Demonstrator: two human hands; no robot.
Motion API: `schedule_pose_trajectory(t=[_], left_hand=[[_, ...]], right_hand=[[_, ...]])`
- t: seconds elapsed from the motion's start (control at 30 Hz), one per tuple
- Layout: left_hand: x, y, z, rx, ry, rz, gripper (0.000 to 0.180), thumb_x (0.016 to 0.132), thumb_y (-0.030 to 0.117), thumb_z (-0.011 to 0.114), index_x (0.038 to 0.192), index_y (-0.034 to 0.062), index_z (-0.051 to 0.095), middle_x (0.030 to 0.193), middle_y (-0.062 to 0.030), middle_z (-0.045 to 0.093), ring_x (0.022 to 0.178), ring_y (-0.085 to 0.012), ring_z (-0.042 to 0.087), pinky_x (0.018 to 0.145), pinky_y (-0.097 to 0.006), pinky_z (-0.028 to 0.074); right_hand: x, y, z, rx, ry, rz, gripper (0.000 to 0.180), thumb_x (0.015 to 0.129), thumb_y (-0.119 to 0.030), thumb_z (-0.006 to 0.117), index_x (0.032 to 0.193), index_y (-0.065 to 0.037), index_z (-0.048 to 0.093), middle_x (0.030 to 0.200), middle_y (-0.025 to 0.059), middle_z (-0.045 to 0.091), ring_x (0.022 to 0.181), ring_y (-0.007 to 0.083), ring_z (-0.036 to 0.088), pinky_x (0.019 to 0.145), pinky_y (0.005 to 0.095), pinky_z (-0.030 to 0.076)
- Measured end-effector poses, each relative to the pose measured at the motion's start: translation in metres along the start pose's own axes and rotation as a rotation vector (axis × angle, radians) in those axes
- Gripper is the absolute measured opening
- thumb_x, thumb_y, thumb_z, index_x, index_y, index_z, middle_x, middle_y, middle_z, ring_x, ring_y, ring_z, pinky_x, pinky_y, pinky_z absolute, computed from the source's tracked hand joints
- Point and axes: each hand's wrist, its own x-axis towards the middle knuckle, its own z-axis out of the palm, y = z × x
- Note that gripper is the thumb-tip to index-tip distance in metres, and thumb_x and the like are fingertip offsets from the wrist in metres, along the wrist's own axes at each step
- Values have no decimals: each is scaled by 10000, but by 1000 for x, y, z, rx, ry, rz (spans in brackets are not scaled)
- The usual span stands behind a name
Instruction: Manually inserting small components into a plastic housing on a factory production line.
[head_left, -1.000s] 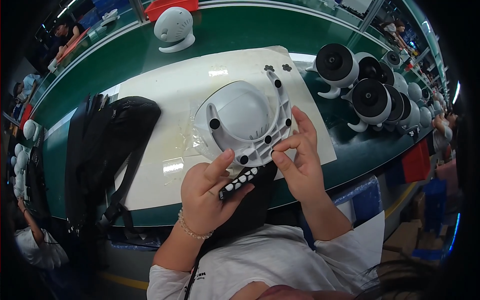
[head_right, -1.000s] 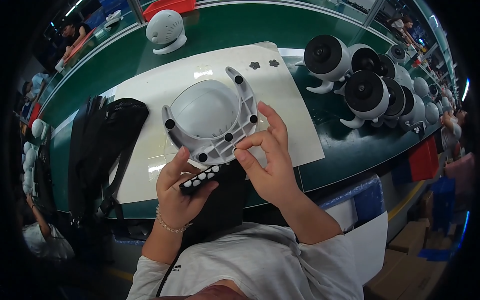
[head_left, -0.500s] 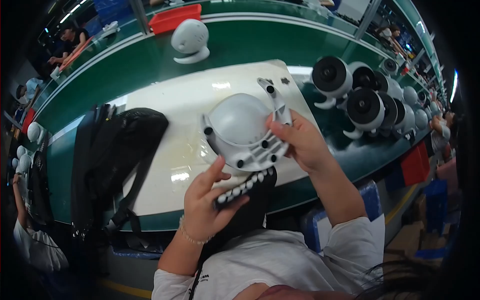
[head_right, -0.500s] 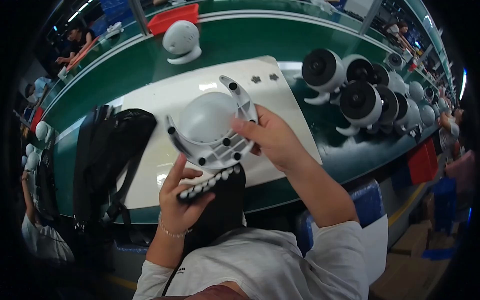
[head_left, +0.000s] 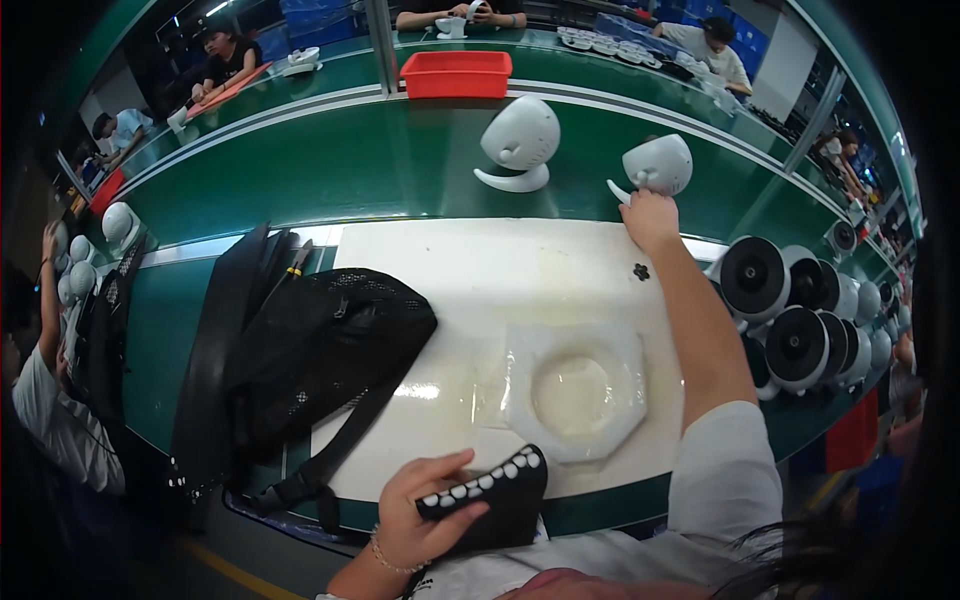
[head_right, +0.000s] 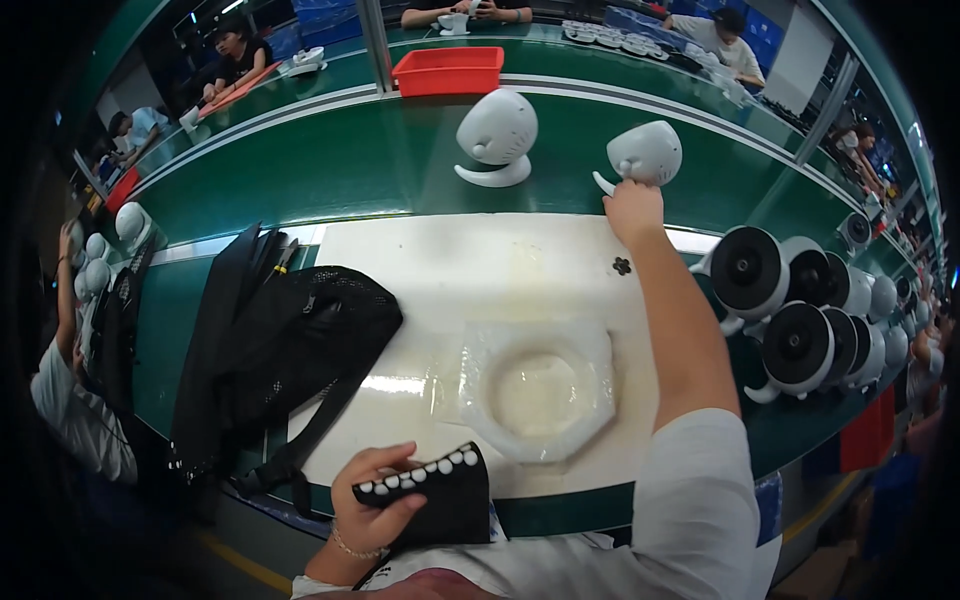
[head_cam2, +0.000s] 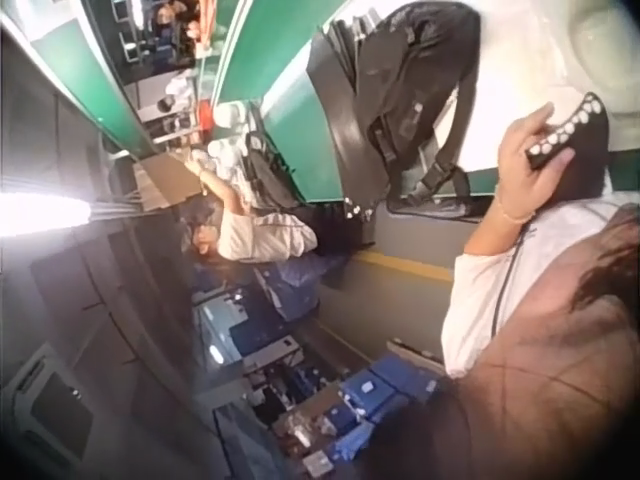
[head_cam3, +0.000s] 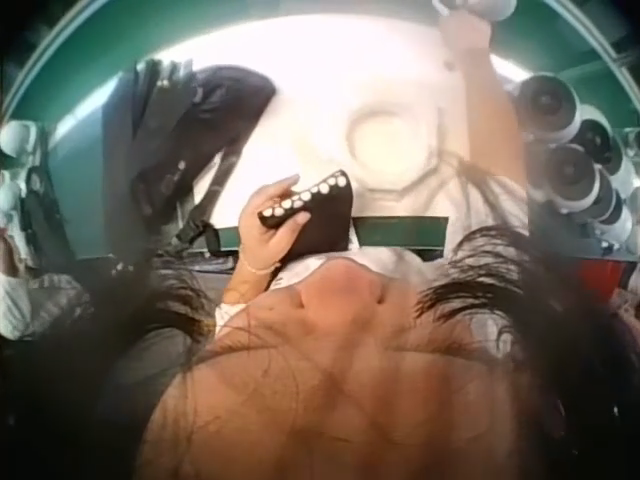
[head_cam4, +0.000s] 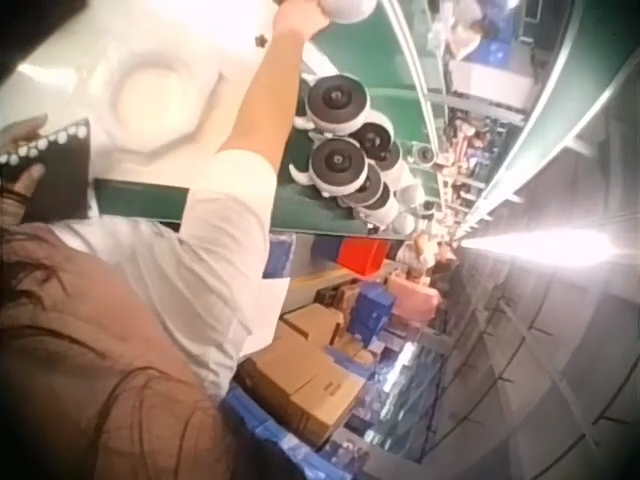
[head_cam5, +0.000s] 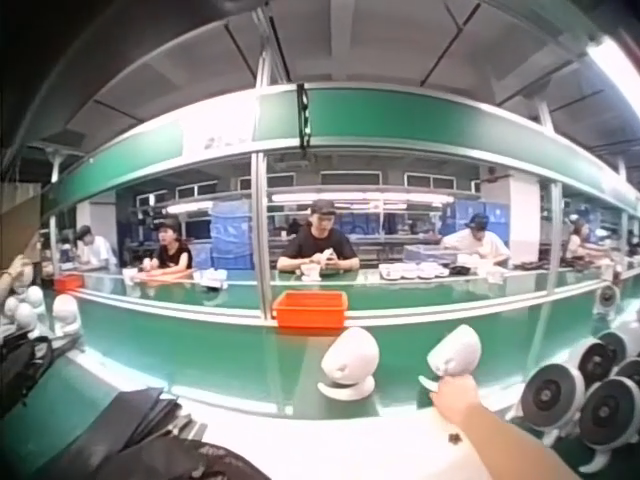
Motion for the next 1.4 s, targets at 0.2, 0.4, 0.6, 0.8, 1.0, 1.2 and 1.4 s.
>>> schedule_pose_trajectory(t=[0.2, 0.4, 0.6, 0.8, 1.0, 1.2, 1.4], left_hand=[[6, 0, -5, 181, -86, 117, 269, 598, 98, 774, 812, 0, 644, 999, -91, 636, 746, -212, 617, 679, -293, 478], [4, 0, -6, 131, -124, 140, 213, 617, 109, 768, 736, 11, 621, 1012, -95, 632, 742, -221, 617, 669, -293, 486], [-2, 9, -5, -134, -144, -150, 368, 706, 56, 717, 1049, -16, 602, 966, -118, 641, 871, -154, 615, 775, -248, 472], [-9, -6, -3, -175, -108, -57, 279, 666, 26, 711, 922, -31, 619, 886, -108, 638, 800, -149, 609, 722, -247, 474], [-25, -3, 9, -193, -227, 161, 259, 638, 3, 712, 877, -26, 616, 883, -120, 633, 773, -181, 617, 695, -260, 474], [-27, 3, 23, -218, -215, 102, 233, 648, -27, 693, 866, -27, 613, 892, -117, 632, 784, -174, 606, 706, -258, 470], [-24, 0, 32, -299, -226, 109, 213, 679, -50, 666, 880, -20, 603, 918, -105, 623, 798, -149, 592, 717, -259, 465]], right_hand=[[31, -90, -70, 447, -254, -387, 321, 911, -314, 423, 989, -63, 606, 1024, 93, 607, 954, 281, 574, 804, 367, 461], [45, -132, -61, 436, -107, -230, 346, 903, -344, 449, 1050, -54, 568, 1177, 92, 533, 978, 268, 570, 806, 380, 464], [16, -65, -109, 688, 321, -103, 230, 893, -284, 477, 840, -88, 584, 732, 100, 588, 717, 215, 612, 609, 384, 477], [-124, -12, -206, 2163, 12, 335, 243, 930, -255, 451, 857, -36, 530, 670, -3, 523, 572, 57, 469, 536, 226, 398], [-199, -12, -198, 2088, -375, 166, 250, 945, -252, 441, 954, -18, 528, 695, 0, 542, 655, 64, 481, 627, 177, 377], [-219, -22, -199, 1619, 185, 218, 335, 907, -285, 516, 1091, -9, 464, 967, 64, 518, 787, 93, 463, 689, 211, 364], [-300, -40, -208, 1694, 266, -286, 503, 671, -220, 779, 1059, -30, 522, 1044, 135, 563, 974, 249, 539, 834, 339, 418]])
